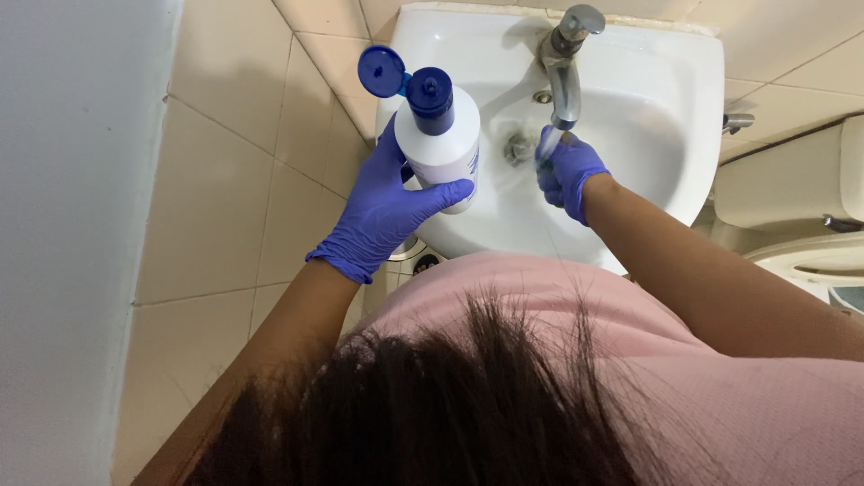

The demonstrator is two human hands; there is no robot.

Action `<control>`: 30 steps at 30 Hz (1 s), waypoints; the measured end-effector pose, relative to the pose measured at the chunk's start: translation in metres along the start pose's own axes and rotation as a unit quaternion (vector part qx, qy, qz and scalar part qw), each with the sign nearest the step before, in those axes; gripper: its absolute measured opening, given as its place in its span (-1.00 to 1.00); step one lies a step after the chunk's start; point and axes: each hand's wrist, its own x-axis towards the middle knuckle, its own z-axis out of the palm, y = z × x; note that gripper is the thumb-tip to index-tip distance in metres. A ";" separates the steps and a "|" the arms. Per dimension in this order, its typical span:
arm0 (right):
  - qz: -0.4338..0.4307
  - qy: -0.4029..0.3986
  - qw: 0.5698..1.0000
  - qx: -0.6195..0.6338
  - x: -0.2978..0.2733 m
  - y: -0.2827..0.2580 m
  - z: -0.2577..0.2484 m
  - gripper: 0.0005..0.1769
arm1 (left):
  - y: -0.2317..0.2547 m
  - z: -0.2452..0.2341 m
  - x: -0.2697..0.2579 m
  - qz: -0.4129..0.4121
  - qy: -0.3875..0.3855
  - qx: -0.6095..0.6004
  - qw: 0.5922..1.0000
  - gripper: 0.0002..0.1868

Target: The person applies liquid cleaner from a white bottle onto a yellow sponge and scrubs the sink basin, faucet, and the wall above the sink. The person repeatedly applies cleaner and scrubs the same wall area and sink surfaces throughout the clip.

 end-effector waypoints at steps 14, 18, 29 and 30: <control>-0.169 0.149 0.963 -0.144 -0.032 -0.053 -0.028 -0.73 | 0.017 0.000 0.001 -0.036 -0.008 0.006 0.999 -0.05; -0.243 0.101 0.959 -0.105 -0.070 -0.096 -0.009 -0.52 | 0.008 0.001 0.003 -0.040 -0.001 0.022 0.999 0.01; -0.233 0.060 0.953 -0.183 -0.048 -0.102 -0.018 -0.64 | -0.011 0.001 0.000 0.030 -0.001 0.004 1.000 -0.04; -0.231 0.057 0.954 -0.183 -0.056 -0.097 -0.021 -0.64 | -0.003 -0.001 -0.002 0.027 0.001 0.005 1.000 -0.04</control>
